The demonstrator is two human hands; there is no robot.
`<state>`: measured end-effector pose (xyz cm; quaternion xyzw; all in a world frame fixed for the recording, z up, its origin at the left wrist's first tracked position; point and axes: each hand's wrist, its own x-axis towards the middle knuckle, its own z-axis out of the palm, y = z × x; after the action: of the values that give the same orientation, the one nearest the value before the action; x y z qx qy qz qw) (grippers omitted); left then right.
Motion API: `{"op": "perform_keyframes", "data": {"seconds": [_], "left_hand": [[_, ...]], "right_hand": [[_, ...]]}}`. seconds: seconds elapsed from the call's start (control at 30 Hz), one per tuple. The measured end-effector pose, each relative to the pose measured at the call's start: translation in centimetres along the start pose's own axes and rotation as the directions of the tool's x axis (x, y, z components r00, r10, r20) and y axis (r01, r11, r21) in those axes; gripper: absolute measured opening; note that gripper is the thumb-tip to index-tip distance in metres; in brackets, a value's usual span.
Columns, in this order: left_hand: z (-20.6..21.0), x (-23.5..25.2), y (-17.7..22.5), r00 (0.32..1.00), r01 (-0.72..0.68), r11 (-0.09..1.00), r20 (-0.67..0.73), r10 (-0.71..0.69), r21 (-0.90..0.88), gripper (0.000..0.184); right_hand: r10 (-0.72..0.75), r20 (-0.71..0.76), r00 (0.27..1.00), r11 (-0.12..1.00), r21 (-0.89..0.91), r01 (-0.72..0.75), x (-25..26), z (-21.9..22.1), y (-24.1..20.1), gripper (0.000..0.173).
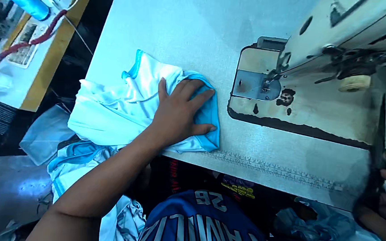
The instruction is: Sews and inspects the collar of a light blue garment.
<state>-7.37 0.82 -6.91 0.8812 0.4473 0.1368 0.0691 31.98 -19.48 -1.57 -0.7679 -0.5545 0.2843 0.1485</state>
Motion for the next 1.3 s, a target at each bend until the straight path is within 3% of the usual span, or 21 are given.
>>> {"op": "perform_keyframes", "data": {"seconds": [0.03, 0.1, 0.17, 0.2, 0.3, 0.43, 0.53, 0.63, 0.7, 0.77, 0.87, 0.97, 1.03, 1.1, 1.2, 1.3], "left_hand": [[0.1, -0.5, 0.5, 1.000, -0.005, 1.000, 0.006, 0.005, -0.002, 0.082], [0.2, -1.4, 1.1, 1.000, -0.004, 1.000, -0.001, 0.004, 0.002, 0.081], [0.2, -1.6, 1.4, 1.000, 0.014, 1.000, -0.009, -0.014, -0.003, 0.081], [0.2, -1.7, 1.4, 1.000, 0.021, 1.000, -0.011, -0.022, -0.011, 0.081], [0.1, -1.7, 1.3, 0.999, 0.015, 1.000, -0.028, -0.015, -0.024, 0.081], [0.3, -1.8, 1.1, 0.999, 0.006, 1.000, -0.045, -0.007, -0.024, 0.082], [0.2, -1.9, 1.1, 1.000, -0.004, 1.000, -0.018, 0.004, -0.023, 0.084], [0.0, -2.4, 1.2, 0.999, -0.040, 0.999, 0.028, 0.041, -0.036, 0.084], [-0.4, -2.8, 1.5, 0.993, -0.087, 0.995, 0.077, 0.090, -0.040, 0.082], [-1.2, -2.4, 1.8, 0.979, -0.160, 0.987, 0.126, 0.163, -0.031, 0.079], [-1.6, -0.4, 2.1, 0.943, -0.284, 0.958, 0.172, 0.286, -0.038, 0.077], [-0.5, 0.8, 1.6, 0.927, -0.334, 0.935, 0.135, 0.349, -0.123, 0.084], [0.2, 0.3, 1.3, 0.928, -0.342, 0.924, 0.091, 0.360, -0.169, 0.087], [0.5, -0.4, 1.4, 0.929, -0.343, 0.920, 0.072, 0.362, -0.191, 0.087], [0.6, -0.9, 1.5, 0.932, -0.342, 0.920, 0.060, 0.359, -0.192, 0.091], [0.5, -0.8, 1.5, 0.932, -0.341, 0.919, 0.053, 0.358, -0.198, 0.092]], "right_hand": [[-0.079, 0.076, 0.994, 0.967, 0.249, 0.058, -0.3, -0.3, 0.3, 0.079], [-0.266, 0.153, 0.952, 0.708, 0.701, 0.085, -1.1, 1.5, 0.2, 0.064], [-0.351, 0.183, 0.918, 0.403, 0.915, -0.028, -2.6, 5.6, -1.6, 0.056], [-0.362, 0.206, 0.909, 0.319, 0.944, -0.086, -3.6, 7.6, -2.9, 0.059], [-0.375, 0.228, 0.898, 0.253, 0.958, -0.138, -4.5, 11.7, -6.3, 0.060], [-0.411, 0.091, 0.907, 0.225, 0.974, 0.004, -2.1, 14.1, -8.6, 0.059], [-0.369, 0.088, 0.925, 0.358, 0.932, 0.055, -1.1, 12.5, -8.9, 0.051], [-0.310, 0.103, 0.945, 0.638, 0.760, 0.127, -2.5, 8.8, -6.3, 0.043], [-0.307, 0.046, 0.951, 0.819, 0.521, 0.239, -3.6, 6.0, -3.1, 0.037], [-0.349, -0.052, 0.936, 0.913, 0.207, 0.352, -3.9, 3.7, 0.3, 0.034], [-0.450, -0.096, 0.888, 0.879, -0.221, 0.422, -2.0, 1.3, 3.6, 0.030], [-0.430, -0.073, 0.900, 0.835, -0.411, 0.366, 0.4, -0.1, 2.8, 0.037], [-0.472, -0.147, 0.869, 0.826, -0.419, 0.377, 1.5, 0.9, -1.1, 0.037], [-0.581, -0.209, 0.787, 0.793, -0.364, 0.489, 2.7, 3.8, -6.7, 0.034], [-0.709, -0.087, 0.699, 0.686, -0.312, 0.657, 5.6, 9.0, -13.0, 0.030], [-0.747, 0.034, 0.664, 0.620, -0.326, 0.714, 7.7, 11.9, -15.4, 0.023]]}}
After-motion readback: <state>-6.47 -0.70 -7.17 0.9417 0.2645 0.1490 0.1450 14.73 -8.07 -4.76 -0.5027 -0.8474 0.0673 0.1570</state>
